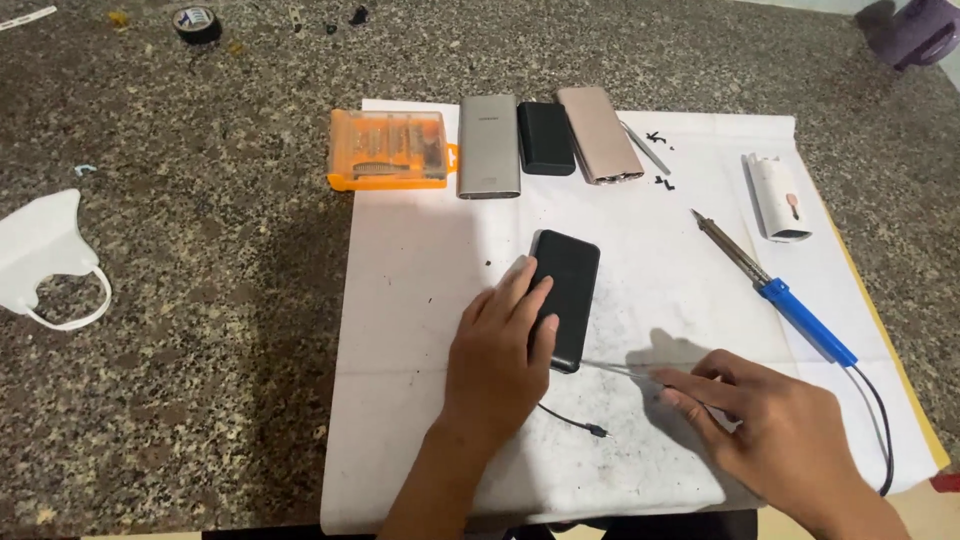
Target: Opening the plastic casing of a power bank using a screwdriver as a pry tool and removing internal components
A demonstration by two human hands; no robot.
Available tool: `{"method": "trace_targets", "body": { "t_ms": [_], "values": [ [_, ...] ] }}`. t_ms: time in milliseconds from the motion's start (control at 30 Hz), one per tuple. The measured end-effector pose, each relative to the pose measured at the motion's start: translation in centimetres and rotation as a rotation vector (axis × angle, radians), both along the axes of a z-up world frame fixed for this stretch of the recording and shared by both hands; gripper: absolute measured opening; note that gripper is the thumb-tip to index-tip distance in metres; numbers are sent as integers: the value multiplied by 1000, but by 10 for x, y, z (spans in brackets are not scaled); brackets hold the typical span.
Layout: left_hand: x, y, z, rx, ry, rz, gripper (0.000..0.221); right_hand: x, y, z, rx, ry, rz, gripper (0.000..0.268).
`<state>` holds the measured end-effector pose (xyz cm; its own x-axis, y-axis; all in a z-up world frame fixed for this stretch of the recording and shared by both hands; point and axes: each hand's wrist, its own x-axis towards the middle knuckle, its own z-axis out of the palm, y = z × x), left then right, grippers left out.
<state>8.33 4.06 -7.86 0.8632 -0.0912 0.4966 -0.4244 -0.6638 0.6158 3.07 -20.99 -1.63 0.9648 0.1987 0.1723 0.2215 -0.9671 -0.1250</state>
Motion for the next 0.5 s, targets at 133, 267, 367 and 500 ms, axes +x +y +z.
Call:
{"method": "trace_targets", "body": {
  "t_ms": [133, 267, 367, 500],
  "values": [
    [-7, 8, 10, -3, 159, -219, 62, 9, -2, 5, -207, 72, 2, 25],
    [-8, 12, 15, 42, 245, -297, 96, 13, -1, 16, -225, 80, -62, 24],
    [-5, 10, 15, 45, 342, -254, 105, 16, 1, 23, -168, 123, -47, 24],
    [-5, 10, 11, 31, 306, -246, 109, 15, 1, 23, -158, 173, -93, 26]
  ]
}}
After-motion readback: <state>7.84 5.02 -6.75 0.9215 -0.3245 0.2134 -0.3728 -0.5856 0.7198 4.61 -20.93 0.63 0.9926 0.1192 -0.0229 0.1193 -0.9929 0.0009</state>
